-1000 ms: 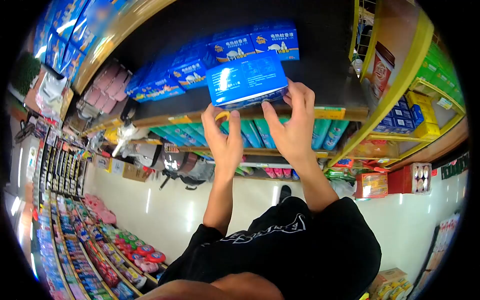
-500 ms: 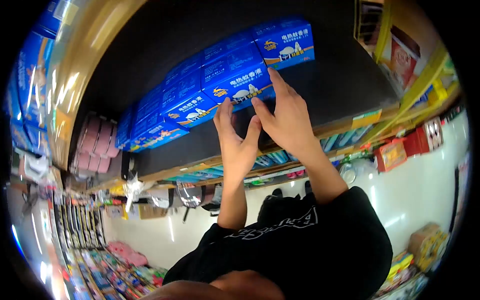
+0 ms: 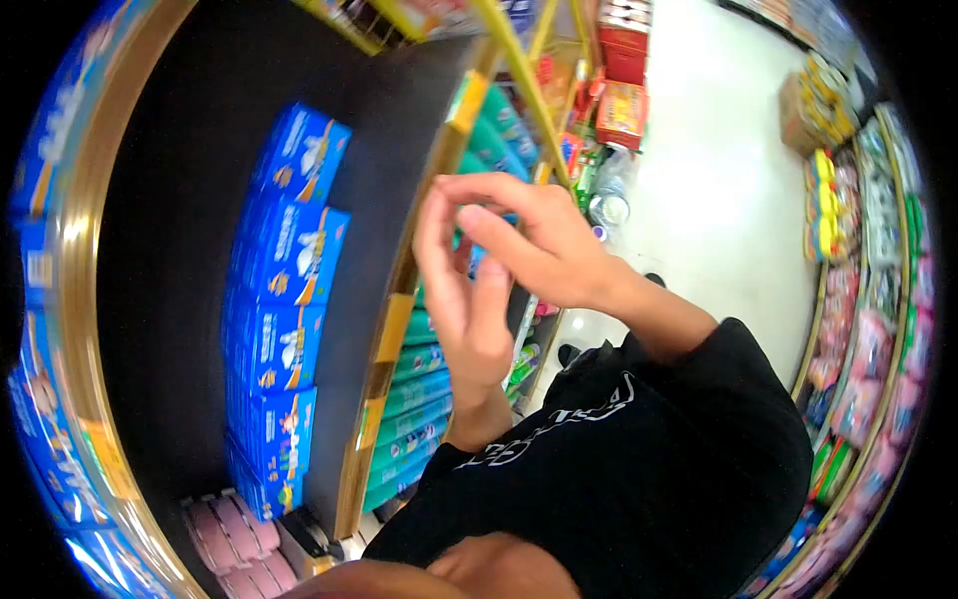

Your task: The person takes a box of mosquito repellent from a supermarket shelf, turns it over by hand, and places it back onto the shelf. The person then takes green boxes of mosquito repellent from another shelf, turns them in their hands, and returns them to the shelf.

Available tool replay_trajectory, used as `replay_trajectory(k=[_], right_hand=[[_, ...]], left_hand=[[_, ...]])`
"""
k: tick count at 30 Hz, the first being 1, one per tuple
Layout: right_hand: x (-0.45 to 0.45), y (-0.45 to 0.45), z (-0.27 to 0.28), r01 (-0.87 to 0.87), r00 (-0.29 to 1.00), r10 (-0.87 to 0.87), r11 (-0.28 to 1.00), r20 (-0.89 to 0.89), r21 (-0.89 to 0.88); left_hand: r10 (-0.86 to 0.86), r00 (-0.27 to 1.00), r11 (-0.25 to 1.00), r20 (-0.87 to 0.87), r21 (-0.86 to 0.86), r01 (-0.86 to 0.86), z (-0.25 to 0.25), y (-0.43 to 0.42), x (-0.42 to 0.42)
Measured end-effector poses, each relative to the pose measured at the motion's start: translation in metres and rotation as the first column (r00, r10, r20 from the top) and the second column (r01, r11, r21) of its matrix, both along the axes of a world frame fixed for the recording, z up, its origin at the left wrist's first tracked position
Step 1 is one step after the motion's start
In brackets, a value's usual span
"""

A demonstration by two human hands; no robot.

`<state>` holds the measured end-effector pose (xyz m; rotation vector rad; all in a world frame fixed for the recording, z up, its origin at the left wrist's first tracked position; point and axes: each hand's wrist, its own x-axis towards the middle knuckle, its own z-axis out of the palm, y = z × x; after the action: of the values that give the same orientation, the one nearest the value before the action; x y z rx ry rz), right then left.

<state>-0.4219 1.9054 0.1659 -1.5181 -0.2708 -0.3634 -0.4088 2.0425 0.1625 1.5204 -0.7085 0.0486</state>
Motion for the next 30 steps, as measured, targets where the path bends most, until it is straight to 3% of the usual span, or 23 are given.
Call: replay_trajectory(k=[1,2,5,7,8,9,11,14,15,17,21,23,24,27,28,30], right_hand=[[-0.014,-0.019,-0.009,0.043,0.998,-0.041,0.998,-0.054,0.035],[-0.024,-0.035,-0.024,0.193,0.981,-0.194,0.981,0.028,0.033],[-0.07,-0.105,-0.068,0.349,0.917,-0.366,0.929,-0.162,-0.122],[-0.099,-0.148,-0.093,0.398,0.845,-0.512,0.794,-0.153,-0.46],[-0.119,-0.172,-0.099,0.385,0.807,-0.575,0.685,-0.135,-0.619],[-0.14,-0.191,-0.091,0.266,0.764,-0.612,0.587,-0.204,-0.764],[-0.179,-0.241,-0.111,0.136,0.822,-0.554,0.418,-0.133,-0.898],[-0.229,-0.315,-0.107,-0.11,0.714,-0.509,0.597,-0.481,-0.795],[-0.238,-0.337,-0.107,-0.061,0.683,-0.573,0.574,-0.454,-0.816],[-0.252,-0.377,-0.107,0.012,0.614,-0.678,0.521,-0.405,-0.853],[-0.246,-0.453,-0.112,0.061,0.56,-0.74,0.484,-0.371,-0.873],[-0.232,-0.489,-0.108,0.044,0.55,-0.705,0.559,-0.448,-0.828],[-0.223,-0.51,-0.107,0.035,0.544,-0.688,0.589,-0.479,-0.807],[-0.198,-0.575,-0.124,0.24,0.64,-0.709,0.55,-0.296,-0.8],[-0.185,-0.599,-0.118,0.246,0.607,-0.718,0.576,-0.34,-0.779],[-0.163,-0.642,-0.116,0.33,0.576,-0.774,0.513,-0.262,-0.792]], left_hand=[[-0.04,0.999,0.992,0.036,0.121,0.035,-0.003,-0.016,-0.006],[-0.096,0.991,0.961,0.091,0.268,0.068,-0.007,-0.032,-0.01],[-0.314,0.944,0.786,0.103,0.585,0.198,-0.024,-0.097,-0.021],[-0.465,0.884,0.628,0.048,0.721,0.291,-0.052,-0.147,-0.028],[-0.571,0.817,0.533,0.081,0.794,0.294,-0.069,-0.17,-0.03],[-0.652,0.758,0.42,-0.008,0.828,0.371,-0.08,-0.197,-0.034],[-0.746,0.639,0.299,-0.185,0.764,0.571,-0.107,-0.245,-0.044],[-0.766,0.528,0.134,-0.367,0.712,0.689,-0.152,-0.294,-0.055],[-0.75,0.511,0.085,-0.42,0.705,0.704,-0.156,-0.313,-0.057],[-0.767,0.501,0.081,-0.401,0.714,0.696,-0.158,-0.344,-0.048],[-0.717,0.64,0.097,-0.275,0.87,0.483,-0.155,-0.424,-0.016],[-0.699,0.679,0.116,-0.225,0.901,0.418,-0.151,-0.466,-0.002],[-0.697,0.671,0.105,-0.254,0.889,0.446,-0.154,-0.487,0.008],[-0.708,0.636,0.086,-0.307,0.856,0.51,-0.171,-0.553,0.04],[-0.723,0.619,0.078,-0.308,0.853,0.515,-0.181,-0.578,0.053],[-0.739,0.594,0.047,-0.317,0.856,0.515,-0.195,-0.629,0.078]])
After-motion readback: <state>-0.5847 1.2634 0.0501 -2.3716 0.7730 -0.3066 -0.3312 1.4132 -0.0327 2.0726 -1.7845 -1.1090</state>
